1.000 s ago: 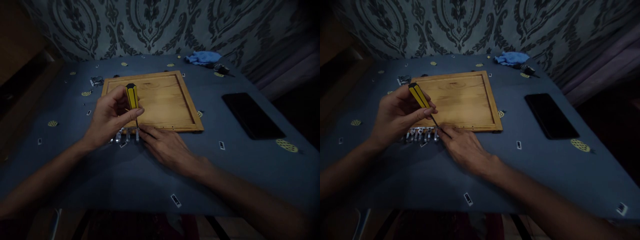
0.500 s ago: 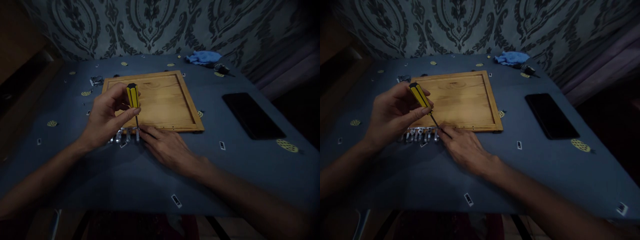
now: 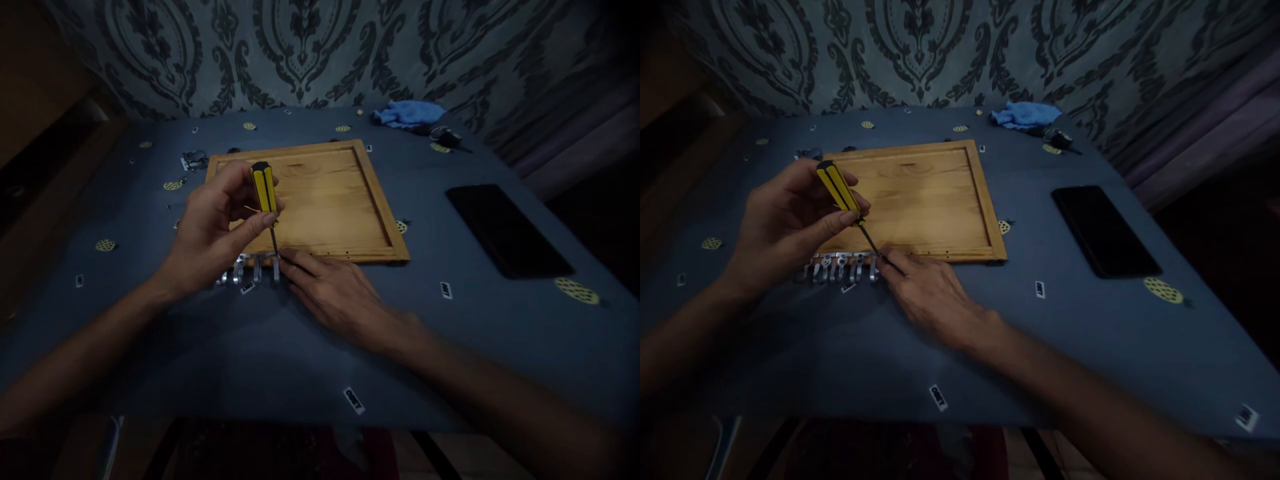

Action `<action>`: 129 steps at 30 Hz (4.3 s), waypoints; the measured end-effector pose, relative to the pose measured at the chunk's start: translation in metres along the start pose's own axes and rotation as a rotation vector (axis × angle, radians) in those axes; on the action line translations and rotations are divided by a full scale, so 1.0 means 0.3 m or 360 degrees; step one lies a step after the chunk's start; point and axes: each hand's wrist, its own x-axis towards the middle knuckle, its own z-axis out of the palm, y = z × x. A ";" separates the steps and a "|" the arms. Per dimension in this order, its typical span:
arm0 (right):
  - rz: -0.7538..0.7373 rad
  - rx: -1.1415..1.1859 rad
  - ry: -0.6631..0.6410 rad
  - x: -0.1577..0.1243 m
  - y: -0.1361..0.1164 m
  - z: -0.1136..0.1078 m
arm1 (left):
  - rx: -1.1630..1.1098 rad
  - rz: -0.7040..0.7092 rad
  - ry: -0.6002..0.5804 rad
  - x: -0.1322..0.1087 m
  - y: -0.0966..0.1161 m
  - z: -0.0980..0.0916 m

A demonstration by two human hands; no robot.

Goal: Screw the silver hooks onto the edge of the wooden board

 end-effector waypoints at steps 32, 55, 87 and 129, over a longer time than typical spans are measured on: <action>-0.0024 0.0022 0.0047 -0.002 0.003 0.007 | 0.0061 0.0021 0.0035 -0.005 0.018 0.002; -0.0056 -0.0027 0.0127 -0.001 0.003 0.009 | 0.0234 0.0252 -0.0007 0.003 0.005 -0.002; -0.0024 0.0029 0.0037 -0.004 0.004 0.011 | 0.0196 0.0124 0.0007 -0.010 0.045 -0.007; -0.0041 0.0007 0.0091 -0.003 0.004 0.011 | 0.0223 0.0116 -0.0034 -0.004 0.029 0.004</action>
